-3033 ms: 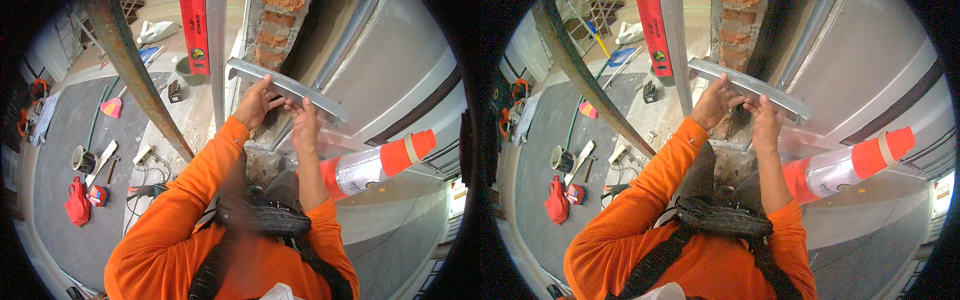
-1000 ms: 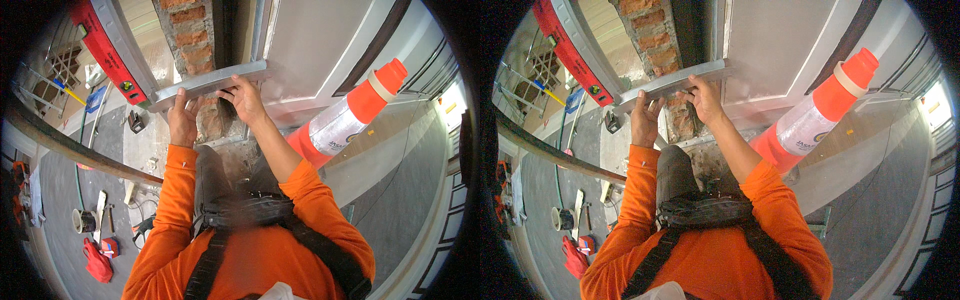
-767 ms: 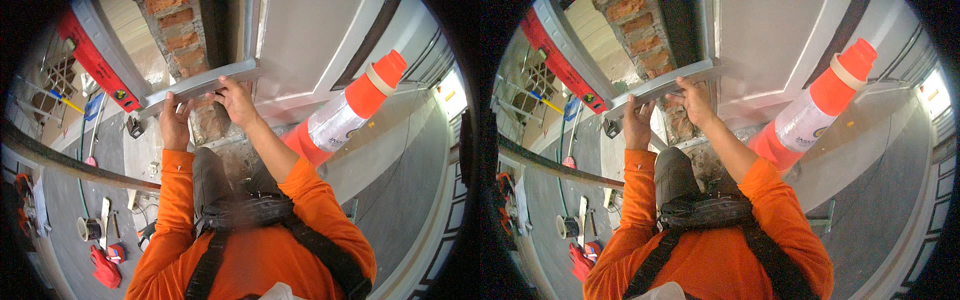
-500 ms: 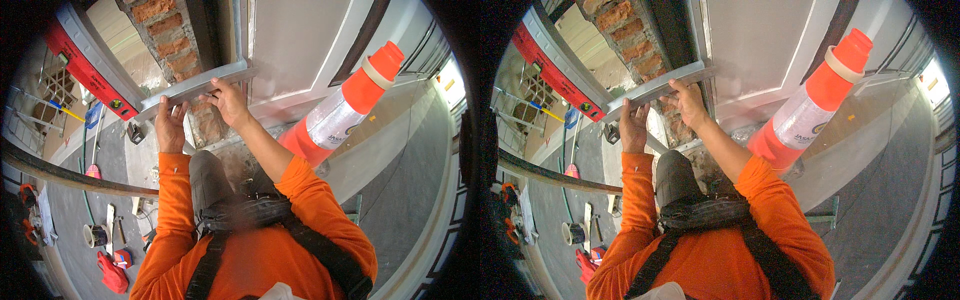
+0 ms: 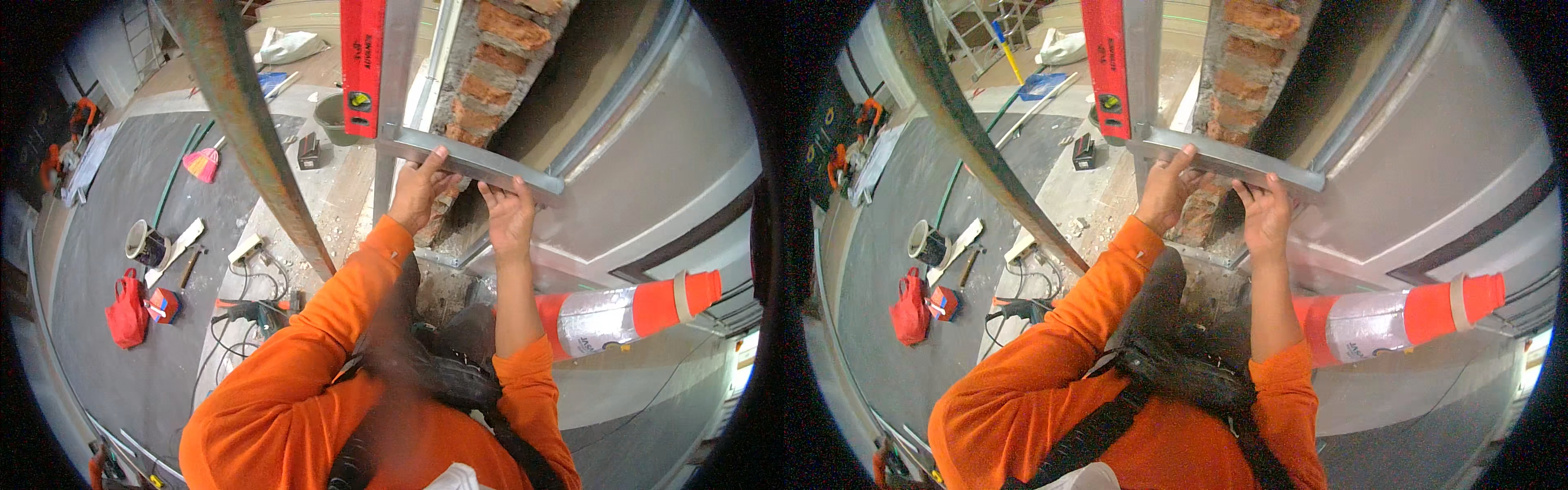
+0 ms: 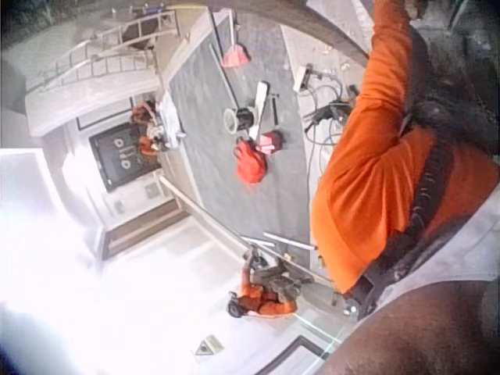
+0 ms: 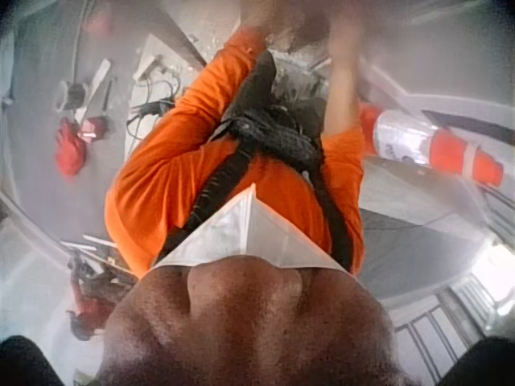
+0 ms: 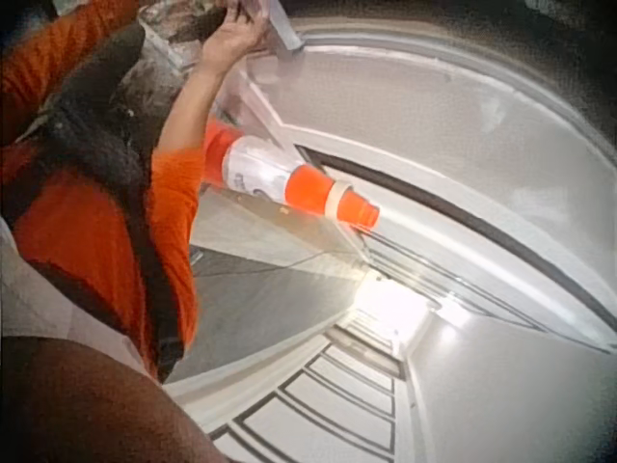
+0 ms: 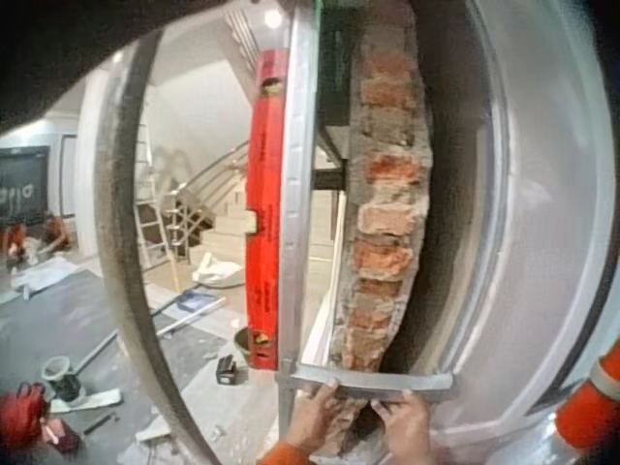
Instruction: The person uses tin snips to cut a white metal profile into smaller sections. They repeatedly measure the profile against a wall corner, cut it, and then test the fit of the cut piece against the wall.
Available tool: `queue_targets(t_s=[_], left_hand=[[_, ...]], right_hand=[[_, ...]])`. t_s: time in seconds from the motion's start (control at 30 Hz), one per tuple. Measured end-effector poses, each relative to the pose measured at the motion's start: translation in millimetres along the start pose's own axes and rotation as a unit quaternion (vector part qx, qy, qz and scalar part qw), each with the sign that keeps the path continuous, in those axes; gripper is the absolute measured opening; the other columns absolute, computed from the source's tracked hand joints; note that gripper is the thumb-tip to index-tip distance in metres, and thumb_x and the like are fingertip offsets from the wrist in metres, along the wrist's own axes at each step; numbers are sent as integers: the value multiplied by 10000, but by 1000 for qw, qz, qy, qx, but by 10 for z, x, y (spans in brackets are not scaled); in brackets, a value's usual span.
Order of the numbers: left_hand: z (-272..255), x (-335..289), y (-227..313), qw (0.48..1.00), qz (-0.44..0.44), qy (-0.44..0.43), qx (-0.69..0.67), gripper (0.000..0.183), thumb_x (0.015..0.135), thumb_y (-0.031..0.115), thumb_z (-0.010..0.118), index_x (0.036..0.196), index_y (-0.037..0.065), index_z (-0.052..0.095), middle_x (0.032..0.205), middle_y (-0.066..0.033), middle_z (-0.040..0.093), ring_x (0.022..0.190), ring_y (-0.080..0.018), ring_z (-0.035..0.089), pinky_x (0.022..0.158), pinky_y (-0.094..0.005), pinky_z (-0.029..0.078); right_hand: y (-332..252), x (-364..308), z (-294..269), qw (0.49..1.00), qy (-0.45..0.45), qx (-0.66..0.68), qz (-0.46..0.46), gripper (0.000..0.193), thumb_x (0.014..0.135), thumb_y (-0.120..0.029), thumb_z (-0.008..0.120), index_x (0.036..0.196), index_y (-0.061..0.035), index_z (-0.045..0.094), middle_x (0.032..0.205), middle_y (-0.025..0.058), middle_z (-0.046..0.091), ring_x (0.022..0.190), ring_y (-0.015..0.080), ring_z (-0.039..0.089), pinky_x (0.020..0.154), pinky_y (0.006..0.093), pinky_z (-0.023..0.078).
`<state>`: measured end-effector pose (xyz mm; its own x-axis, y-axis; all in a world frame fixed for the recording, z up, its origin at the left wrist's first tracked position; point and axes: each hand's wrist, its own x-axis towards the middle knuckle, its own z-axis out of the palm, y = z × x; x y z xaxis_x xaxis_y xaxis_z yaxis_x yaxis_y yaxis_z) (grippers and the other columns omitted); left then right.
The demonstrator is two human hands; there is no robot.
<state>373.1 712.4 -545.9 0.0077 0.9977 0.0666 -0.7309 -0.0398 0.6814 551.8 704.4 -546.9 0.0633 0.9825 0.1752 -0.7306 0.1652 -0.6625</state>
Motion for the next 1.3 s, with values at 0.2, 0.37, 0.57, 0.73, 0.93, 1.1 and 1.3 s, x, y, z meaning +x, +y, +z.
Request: queue_targets(t_s=[0.2, 0.37, 0.57, 0.73, 0.93, 1.1, 1.3], left_hand=[[111, -59, 76, 1000, -4, 28, -9, 477, 926, 279, 720, 1225, -15, 495, 1142, -144, 616, 963, -229, 664, 802, -308, 595], [71, -51, 82, 999, -26, 13, -17, 484, 928, 263, 716, 1248, -21, 490, 1161, -137, 612, 1009, -235, 653, 849, -335, 592], [-1, -229, 81, 998, -9, -13, 54, 504, 924, 258, 719, 1274, -36, 506, 1232, -145, 598, 1091, -235, 623, 891, -365, 567], [-174, -305, -154, 991, -107, -7, 77, 452, 917, 257, 728, 1227, -23, 555, 1160, -120, 631, 1029, -221, 636, 847, -347, 571], [-970, -559, -373, 947, -150, -10, 282, 396, 942, 303, 701, 1216, 33, 607, 1066, -66, 654, 897, -139, 639, 784, -283, 535], [-1621, -1225, -475, 877, -159, -132, 434, 344, 947, 268, 691, 1199, 40, 634, 1077, -49, 667, 943, -142, 634, 856, -297, 511], [-1795, -1943, 639, 773, -387, -196, 463, 353, 952, 227, 661, 1224, 3, 642, 1151, -127, 692, 1061, -211, 633, 977, -349, 484]], right_hand=[[-18, 12, 13, 999, 35, -18, 0, 367, 899, -217, 687, 1199, -62, 543, 1205, 119, 610, 1161, 280, 581, 943, 445, 556], [-39, 3, -17, 1000, 25, -11, 5, 387, 909, -243, 665, 1222, -53, 538, 1220, 131, 611, 1161, 295, 585, 935, 442, 558], [69, -258, -243, 994, 61, 73, 47, 389, 940, -264, 598, 1255, -48, 525, 1244, 150, 603, 1168, 316, 582, 921, 468, 560], [66, -480, -454, 990, 125, 67, 20, 396, 938, -264, 593, 1252, -34, 520, 1244, 145, 593, 1146, 307, 576, 921, 480, 557], [51, -323, -553, 989, 111, -48, -88, 353, 919, -193, 628, 1216, -37, 518, 1168, 103, 581, 1054, 276, 601, 847, 488, 599], [462, -339, -641, 984, 129, -93, -82, 370, 886, -114, 674, 1199, -9, 507, 1136, 92, 589, 1010, 243, 620, 773, 442, 623], [369, -420, -413, 962, 136, -186, -149, 371, 914, -74, 644, 1238, -20, 471, 1086, 95, 576, 942, 195, 606, 736, 385, 624]])
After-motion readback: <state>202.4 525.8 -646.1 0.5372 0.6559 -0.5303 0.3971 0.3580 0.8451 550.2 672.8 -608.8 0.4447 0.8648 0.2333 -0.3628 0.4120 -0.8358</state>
